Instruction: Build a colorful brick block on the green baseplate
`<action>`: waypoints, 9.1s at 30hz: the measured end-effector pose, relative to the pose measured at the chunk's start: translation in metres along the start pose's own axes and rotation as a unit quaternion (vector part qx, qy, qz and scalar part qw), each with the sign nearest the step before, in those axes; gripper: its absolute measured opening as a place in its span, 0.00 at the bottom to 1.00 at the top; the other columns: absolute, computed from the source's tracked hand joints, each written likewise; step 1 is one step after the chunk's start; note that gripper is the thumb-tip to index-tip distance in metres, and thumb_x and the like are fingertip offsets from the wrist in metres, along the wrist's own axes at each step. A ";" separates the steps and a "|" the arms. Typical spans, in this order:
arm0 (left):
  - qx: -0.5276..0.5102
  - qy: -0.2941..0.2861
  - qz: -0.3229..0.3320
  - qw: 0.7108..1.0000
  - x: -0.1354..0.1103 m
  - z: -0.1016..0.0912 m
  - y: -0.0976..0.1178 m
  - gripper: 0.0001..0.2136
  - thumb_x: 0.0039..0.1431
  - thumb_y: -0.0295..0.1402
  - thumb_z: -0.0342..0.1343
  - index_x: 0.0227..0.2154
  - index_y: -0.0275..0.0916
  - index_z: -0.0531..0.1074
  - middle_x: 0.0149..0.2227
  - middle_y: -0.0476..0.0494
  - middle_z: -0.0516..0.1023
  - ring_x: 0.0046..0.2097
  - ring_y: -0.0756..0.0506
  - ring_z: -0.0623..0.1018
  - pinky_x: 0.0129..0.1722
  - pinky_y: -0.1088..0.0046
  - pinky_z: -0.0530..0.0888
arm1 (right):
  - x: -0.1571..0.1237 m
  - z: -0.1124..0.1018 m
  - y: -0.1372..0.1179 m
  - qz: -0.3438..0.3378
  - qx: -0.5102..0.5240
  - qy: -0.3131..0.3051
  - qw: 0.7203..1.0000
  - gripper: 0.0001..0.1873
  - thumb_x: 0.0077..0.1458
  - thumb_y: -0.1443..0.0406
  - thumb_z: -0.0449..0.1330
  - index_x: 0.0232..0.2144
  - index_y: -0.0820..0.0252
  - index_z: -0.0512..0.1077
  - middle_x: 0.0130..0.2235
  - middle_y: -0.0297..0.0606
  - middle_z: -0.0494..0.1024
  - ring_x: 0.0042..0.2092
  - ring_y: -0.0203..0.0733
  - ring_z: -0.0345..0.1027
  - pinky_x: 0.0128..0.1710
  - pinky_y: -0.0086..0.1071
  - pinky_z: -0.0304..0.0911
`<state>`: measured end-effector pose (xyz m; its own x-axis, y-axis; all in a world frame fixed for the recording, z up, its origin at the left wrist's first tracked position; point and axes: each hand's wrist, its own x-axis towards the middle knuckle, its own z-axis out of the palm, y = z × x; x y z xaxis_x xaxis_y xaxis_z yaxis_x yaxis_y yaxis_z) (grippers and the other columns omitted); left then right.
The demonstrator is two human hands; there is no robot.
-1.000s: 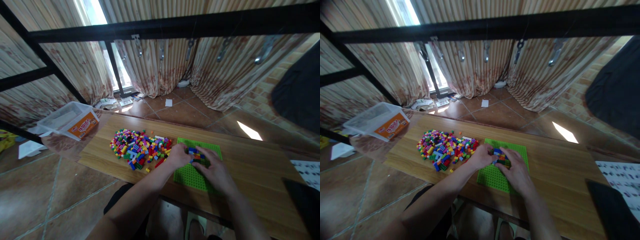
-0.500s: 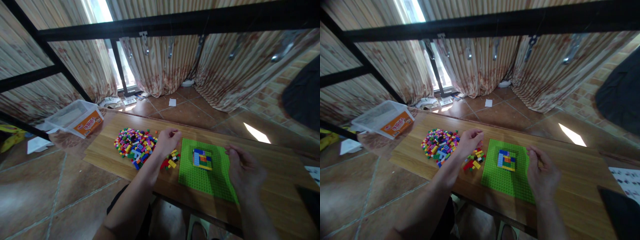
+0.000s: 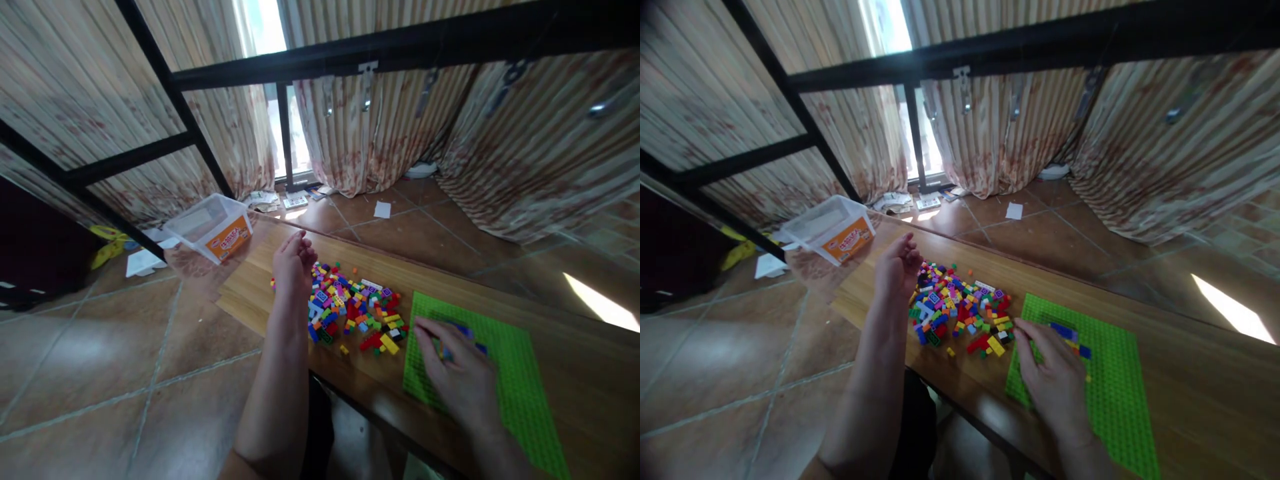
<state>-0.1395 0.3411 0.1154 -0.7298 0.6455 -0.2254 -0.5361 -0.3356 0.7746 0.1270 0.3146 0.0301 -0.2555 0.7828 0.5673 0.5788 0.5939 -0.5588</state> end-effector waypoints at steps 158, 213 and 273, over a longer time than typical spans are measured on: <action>0.585 -0.371 0.144 0.707 -0.069 0.044 -0.102 0.12 0.61 0.31 0.49 0.38 0.35 0.78 0.35 0.45 0.81 0.37 0.48 0.77 0.39 0.76 0.72 | -0.001 -0.067 0.098 0.485 0.165 0.058 0.857 0.20 0.40 0.51 0.65 0.30 0.61 0.76 0.29 0.40 0.79 0.27 0.38 0.70 0.24 0.30 0.67; 0.463 -0.525 -0.089 0.709 -0.038 0.006 -0.034 0.06 0.50 0.32 0.60 0.29 0.34 0.75 0.24 0.51 0.74 0.24 0.54 0.69 0.25 0.80 0.66 | 0.020 -0.065 0.046 0.346 0.178 0.020 0.921 0.19 0.44 0.52 0.66 0.37 0.56 0.78 0.34 0.38 0.81 0.34 0.41 0.74 0.35 0.34 0.71; 0.616 -0.374 -0.009 0.694 -0.112 0.044 -0.157 0.15 0.52 0.38 0.60 0.40 0.34 0.77 0.31 0.45 0.79 0.33 0.47 0.76 0.33 0.74 0.71 | -0.008 -0.059 0.087 0.319 0.097 -0.060 0.941 0.16 0.46 0.52 0.64 0.30 0.57 0.77 0.31 0.36 0.80 0.33 0.41 0.72 0.36 0.36 0.65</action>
<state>0.0454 0.3513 0.0449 -0.0571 0.9720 -0.2279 0.5628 0.2198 0.7968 0.2249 0.3492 0.0126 0.0029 0.9999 0.0126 0.4949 0.0095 -0.8689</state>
